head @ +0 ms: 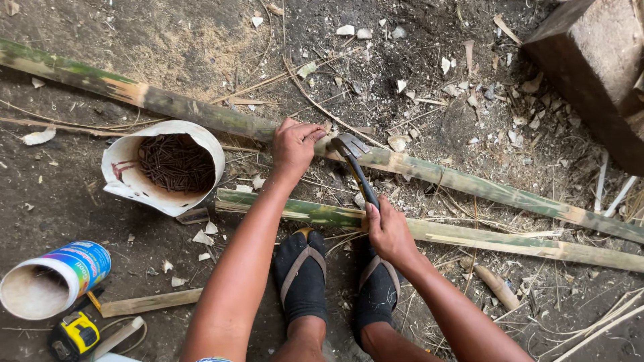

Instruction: The person hammers nails into a long bamboo pole using a hammer. They then pick up two split bamboo pieces and place them on the ground before returning to hammer another nail into the pole.

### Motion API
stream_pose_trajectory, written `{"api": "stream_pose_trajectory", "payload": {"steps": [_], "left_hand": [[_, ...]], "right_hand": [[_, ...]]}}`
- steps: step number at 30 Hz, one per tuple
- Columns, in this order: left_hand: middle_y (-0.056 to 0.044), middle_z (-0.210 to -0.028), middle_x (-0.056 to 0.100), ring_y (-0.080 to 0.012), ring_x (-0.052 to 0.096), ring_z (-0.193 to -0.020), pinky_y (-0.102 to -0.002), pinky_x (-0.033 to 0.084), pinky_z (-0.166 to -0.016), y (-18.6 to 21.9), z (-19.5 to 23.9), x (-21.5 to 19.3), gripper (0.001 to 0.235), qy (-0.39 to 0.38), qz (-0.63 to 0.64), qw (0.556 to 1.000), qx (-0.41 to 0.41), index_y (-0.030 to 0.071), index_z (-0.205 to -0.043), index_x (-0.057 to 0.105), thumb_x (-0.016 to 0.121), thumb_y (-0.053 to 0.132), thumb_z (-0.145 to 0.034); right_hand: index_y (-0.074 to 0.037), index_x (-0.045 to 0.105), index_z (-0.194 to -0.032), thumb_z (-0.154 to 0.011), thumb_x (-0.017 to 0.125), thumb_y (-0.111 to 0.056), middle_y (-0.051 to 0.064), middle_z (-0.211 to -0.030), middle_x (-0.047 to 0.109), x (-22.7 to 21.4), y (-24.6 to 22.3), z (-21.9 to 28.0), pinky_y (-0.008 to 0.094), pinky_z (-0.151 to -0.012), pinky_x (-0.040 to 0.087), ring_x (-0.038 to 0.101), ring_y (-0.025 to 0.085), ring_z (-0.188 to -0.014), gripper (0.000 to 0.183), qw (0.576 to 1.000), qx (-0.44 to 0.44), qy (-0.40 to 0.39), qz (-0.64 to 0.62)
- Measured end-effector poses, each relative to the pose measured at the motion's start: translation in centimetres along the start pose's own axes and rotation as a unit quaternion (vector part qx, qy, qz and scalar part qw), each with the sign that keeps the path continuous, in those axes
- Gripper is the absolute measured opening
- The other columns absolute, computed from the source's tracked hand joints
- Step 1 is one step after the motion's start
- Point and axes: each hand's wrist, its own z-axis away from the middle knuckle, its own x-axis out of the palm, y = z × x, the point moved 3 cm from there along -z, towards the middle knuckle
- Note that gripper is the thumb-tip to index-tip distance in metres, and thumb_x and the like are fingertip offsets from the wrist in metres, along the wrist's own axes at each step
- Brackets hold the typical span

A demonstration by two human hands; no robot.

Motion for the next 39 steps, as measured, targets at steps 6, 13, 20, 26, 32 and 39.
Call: {"api": "stream_pose_trajectory", "payload": {"steps": [6,13,20,26,32,39], "left_hand": [[0.000,-0.098,0.079,-0.0173,0.060,-0.094,-0.035,0.045,-0.093,-0.5,0.2,0.1,0.012,0.008,0.006,0.997,0.074,0.017,-0.099,0.082,0.081,0.023,-0.087],[0.002,-0.101,0.080,-0.0165,0.059,-0.093,-0.034,0.045,-0.091,-1.3,1.0,0.3,0.004,0.003,0.008,0.993,0.115,0.019,-0.091,0.082,0.080,0.016,-0.091],[0.004,-0.099,0.080,-0.0134,0.060,-0.091,-0.031,0.047,-0.089,-1.0,1.0,0.2,0.004,0.012,0.024,0.992,0.125,0.019,-0.091,0.082,0.082,0.022,-0.088],[0.004,-0.097,0.080,-0.0139,0.058,-0.090,-0.031,0.048,-0.087,-1.2,1.5,0.3,0.006,0.012,0.026,0.994,0.110,0.019,-0.093,0.082,0.078,0.015,-0.093],[-0.001,-0.089,0.075,-0.0172,0.057,-0.090,-0.031,0.049,-0.083,-0.8,1.3,0.1,0.010,0.010,0.021,0.997,0.076,0.017,-0.095,0.083,0.082,0.021,-0.085],[0.003,-0.096,0.080,-0.0135,0.060,-0.089,-0.031,0.050,-0.088,-1.5,1.6,0.8,0.003,0.027,0.029,0.992,0.118,0.020,-0.091,0.082,0.079,0.021,-0.090]], "right_hand": [[0.000,0.056,-0.100,-0.106,0.044,-0.039,0.017,-0.065,0.061,-1.0,-1.2,0.1,0.051,-0.059,0.048,0.063,0.035,-0.058,0.041,1.000,-0.017,0.014,0.014],[-0.005,0.057,-0.092,-0.105,0.037,-0.043,0.005,-0.061,0.054,-4.7,-4.7,2.8,0.037,-0.043,0.043,0.052,0.017,-0.048,0.044,0.997,-0.034,0.028,-0.059],[-0.004,0.056,-0.094,-0.107,0.039,-0.038,0.006,-0.061,0.053,-3.4,-5.2,0.9,0.038,-0.049,0.042,0.053,0.020,-0.049,0.039,0.995,-0.098,0.023,-0.010],[-0.003,0.056,-0.096,-0.107,0.040,-0.034,0.013,-0.066,0.056,-4.7,-6.4,3.2,0.039,-0.046,0.045,0.056,0.021,-0.050,0.037,0.984,-0.165,0.047,-0.039],[0.003,0.055,-0.096,-0.106,0.041,-0.035,0.011,-0.060,0.054,-2.6,-4.7,0.7,0.038,-0.048,0.044,0.052,0.021,-0.048,0.042,0.987,-0.159,0.034,0.013],[-0.005,0.053,-0.089,-0.107,0.038,-0.034,0.015,-0.072,0.055,-4.0,-3.7,3.5,0.041,-0.043,0.045,0.055,0.024,-0.048,0.038,0.972,-0.211,0.083,-0.056]]}}
